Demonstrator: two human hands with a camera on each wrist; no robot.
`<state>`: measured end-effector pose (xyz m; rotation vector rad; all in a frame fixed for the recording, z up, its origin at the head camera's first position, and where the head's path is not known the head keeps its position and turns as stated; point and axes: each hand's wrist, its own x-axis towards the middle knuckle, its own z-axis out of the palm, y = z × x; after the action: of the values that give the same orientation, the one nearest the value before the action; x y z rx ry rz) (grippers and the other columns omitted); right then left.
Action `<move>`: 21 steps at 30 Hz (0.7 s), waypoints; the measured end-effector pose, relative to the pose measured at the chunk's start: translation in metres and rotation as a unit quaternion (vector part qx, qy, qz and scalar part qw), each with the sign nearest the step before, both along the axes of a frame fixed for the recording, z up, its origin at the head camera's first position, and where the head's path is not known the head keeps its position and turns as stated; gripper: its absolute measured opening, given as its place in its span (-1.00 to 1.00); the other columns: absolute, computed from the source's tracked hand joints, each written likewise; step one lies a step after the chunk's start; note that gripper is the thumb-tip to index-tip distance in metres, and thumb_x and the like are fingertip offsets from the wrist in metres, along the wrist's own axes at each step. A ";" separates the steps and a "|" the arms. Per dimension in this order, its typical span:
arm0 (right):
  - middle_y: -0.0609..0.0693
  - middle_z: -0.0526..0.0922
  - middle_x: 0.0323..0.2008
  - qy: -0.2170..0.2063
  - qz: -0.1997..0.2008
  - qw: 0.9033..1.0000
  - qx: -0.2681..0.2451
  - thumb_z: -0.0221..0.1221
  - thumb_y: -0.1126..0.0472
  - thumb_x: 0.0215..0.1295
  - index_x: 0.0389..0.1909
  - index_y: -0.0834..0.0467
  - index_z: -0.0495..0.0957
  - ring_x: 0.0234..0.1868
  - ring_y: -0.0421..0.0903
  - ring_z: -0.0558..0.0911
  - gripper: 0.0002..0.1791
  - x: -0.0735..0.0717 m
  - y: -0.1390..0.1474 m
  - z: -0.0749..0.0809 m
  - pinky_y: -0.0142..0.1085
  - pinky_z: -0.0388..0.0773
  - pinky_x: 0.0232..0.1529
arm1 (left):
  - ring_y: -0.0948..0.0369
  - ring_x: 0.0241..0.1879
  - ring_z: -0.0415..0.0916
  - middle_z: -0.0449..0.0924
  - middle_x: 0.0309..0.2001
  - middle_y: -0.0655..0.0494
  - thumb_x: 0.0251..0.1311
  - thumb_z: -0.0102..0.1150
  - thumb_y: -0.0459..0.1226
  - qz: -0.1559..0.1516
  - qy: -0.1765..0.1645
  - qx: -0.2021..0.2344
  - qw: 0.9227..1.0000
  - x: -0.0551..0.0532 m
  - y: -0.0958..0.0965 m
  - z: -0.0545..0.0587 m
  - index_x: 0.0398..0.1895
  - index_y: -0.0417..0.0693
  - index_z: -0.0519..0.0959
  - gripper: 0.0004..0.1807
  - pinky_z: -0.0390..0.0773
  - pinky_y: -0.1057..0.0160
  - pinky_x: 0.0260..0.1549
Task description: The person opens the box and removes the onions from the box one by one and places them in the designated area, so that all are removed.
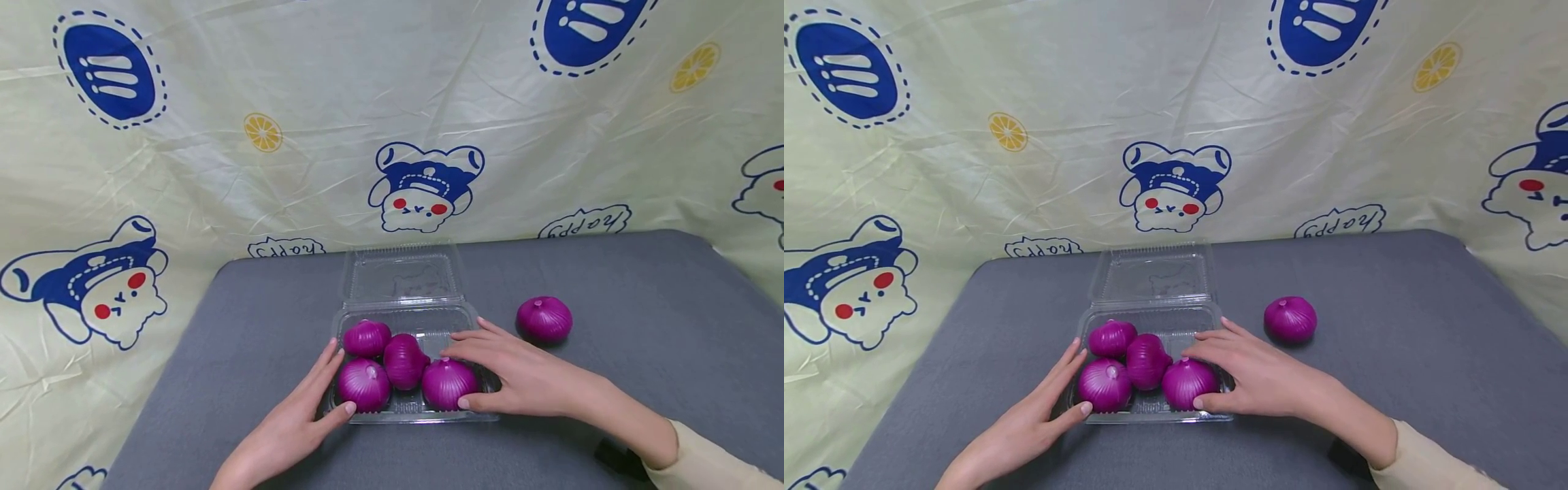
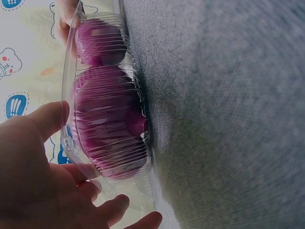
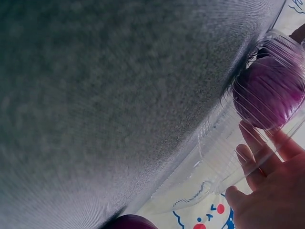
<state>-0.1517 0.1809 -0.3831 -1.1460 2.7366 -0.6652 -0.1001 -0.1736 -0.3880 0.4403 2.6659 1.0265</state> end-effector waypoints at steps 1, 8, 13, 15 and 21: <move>-0.16 0.46 0.29 -0.004 0.000 1.000 0.001 0.21 -0.42 0.12 0.30 -0.14 0.48 0.40 -0.08 0.28 -0.24 -0.001 0.000 0.000 0.16 0.02 0.39 | 0.20 0.50 -0.12 -0.28 0.55 0.46 0.26 0.08 0.26 0.001 0.000 -0.001 1.000 0.000 0.000 0.000 0.57 0.25 0.01 -0.10 0.16 -0.13 0.32; -0.12 0.43 0.33 -0.010 0.005 1.000 0.006 0.17 -0.44 0.14 0.30 -0.13 0.47 0.42 -0.01 0.24 -0.23 -0.005 -0.004 -0.001 0.18 -0.07 0.41 | 0.20 0.50 -0.13 -0.28 0.55 0.47 0.25 0.08 0.27 0.005 -0.005 -0.001 1.000 -0.001 -0.001 0.000 0.57 0.28 0.00 -0.10 0.16 -0.14 0.32; -0.12 0.44 0.31 -0.011 0.007 1.000 0.008 0.16 -0.43 0.17 0.30 -0.12 0.48 0.41 -0.02 0.25 -0.25 -0.005 -0.005 -0.003 0.15 -0.11 0.42 | 0.16 0.50 -0.12 -0.28 0.55 0.42 0.25 0.09 0.26 0.003 -0.010 0.003 1.000 -0.002 -0.001 0.000 0.57 0.27 0.00 -0.10 0.16 -0.16 0.31; -0.13 0.45 0.30 -0.013 0.004 1.000 0.009 0.16 -0.43 0.17 0.29 -0.12 0.48 0.41 -0.03 0.25 -0.26 -0.004 -0.005 -0.003 0.15 -0.11 0.42 | 0.15 0.50 -0.12 -0.27 0.56 0.41 0.25 0.09 0.25 0.003 -0.010 0.003 1.000 -0.002 -0.001 0.000 0.57 0.26 0.01 -0.10 0.16 -0.16 0.31; -0.19 0.48 0.24 -0.005 0.004 1.000 0.008 0.16 -0.42 0.17 0.25 -0.16 0.50 0.38 -0.10 0.29 -0.31 -0.004 -0.005 -0.002 0.14 -0.12 0.43 | 0.19 0.50 -0.10 -0.27 0.55 0.45 0.25 0.08 0.26 0.005 0.001 -0.003 1.000 0.000 0.000 -0.001 0.57 0.26 0.01 -0.11 0.16 -0.13 0.33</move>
<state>-0.1553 0.1762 -0.3855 -1.1463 2.7228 -0.6448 -0.1002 -0.1734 -0.3892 0.4276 2.6748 1.0208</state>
